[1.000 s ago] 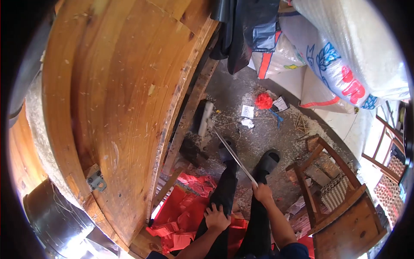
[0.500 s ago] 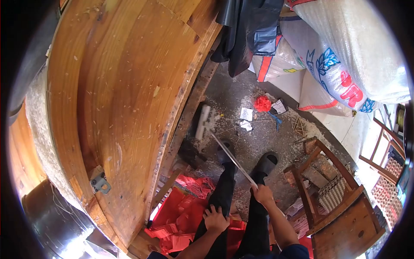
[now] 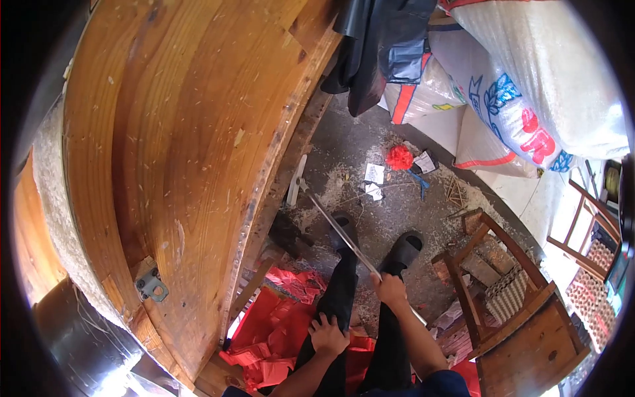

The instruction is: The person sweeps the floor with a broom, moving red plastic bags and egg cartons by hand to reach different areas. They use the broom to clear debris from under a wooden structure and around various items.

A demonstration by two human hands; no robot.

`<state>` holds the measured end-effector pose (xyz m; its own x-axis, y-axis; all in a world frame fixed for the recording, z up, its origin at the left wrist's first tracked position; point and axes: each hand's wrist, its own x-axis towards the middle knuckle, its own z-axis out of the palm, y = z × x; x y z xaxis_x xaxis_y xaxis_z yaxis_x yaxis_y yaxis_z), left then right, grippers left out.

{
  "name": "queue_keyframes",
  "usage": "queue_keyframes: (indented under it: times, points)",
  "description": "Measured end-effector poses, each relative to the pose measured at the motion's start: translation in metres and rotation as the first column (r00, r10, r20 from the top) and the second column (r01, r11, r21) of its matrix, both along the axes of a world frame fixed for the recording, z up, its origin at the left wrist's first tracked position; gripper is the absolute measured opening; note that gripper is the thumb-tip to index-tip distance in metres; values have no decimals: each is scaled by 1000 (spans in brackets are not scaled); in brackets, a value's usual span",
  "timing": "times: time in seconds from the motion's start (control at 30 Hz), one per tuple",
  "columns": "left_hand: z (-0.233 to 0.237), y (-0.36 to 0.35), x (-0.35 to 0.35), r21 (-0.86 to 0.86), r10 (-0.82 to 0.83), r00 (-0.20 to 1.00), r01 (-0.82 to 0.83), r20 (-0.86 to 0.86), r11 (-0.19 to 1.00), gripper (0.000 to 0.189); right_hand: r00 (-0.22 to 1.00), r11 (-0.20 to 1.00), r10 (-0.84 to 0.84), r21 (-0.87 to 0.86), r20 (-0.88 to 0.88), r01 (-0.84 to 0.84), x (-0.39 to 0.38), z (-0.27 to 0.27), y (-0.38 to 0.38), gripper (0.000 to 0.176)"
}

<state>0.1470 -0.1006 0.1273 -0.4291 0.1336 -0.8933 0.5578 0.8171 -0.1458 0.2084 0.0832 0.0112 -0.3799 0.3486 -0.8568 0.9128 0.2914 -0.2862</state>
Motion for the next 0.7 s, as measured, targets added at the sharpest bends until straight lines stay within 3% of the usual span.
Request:
queue_keyframes:
  times: [0.1, 0.17, 0.33, 0.43, 0.5, 0.63, 0.7]
  points:
    - [1, 1, -3, 17, 7, 1000, -7, -6, 1000, 60, 998, 1000, 1, 22, 67, -2, 23, -1, -4, 59]
    - [3, 3, -5, 25, 17, 1000, -18, 7, 1000, 60, 972, 993, -108, -13, 211, 113, 53, 30, -5, 61]
    - [4, 8, -8, 13, 22, 1000, -22, -2, 1000, 59, 971, 991, -107, -51, 213, 121, 86, 92, 2, 60]
    - [2, 4, -4, 23, 3, 1000, -3, -16, 1000, 59, 989, 997, -79, -5, 125, 81, 56, 79, 16, 61]
    - [2, 5, -3, 17, 3, 1000, -3, -17, 1000, 59, 998, 998, -45, -32, 35, 47, 41, 32, 16, 59]
    - [0, 2, 1, 20, -29, 999, 30, -24, 999, 60, 996, 999, -32, -21, 85, 34, 15, -21, 21, 61]
    - [0, 4, 3, 17, -32, 999, 32, -19, 999, 60, 993, 999, -41, -15, 113, 43, 24, -24, 21, 64]
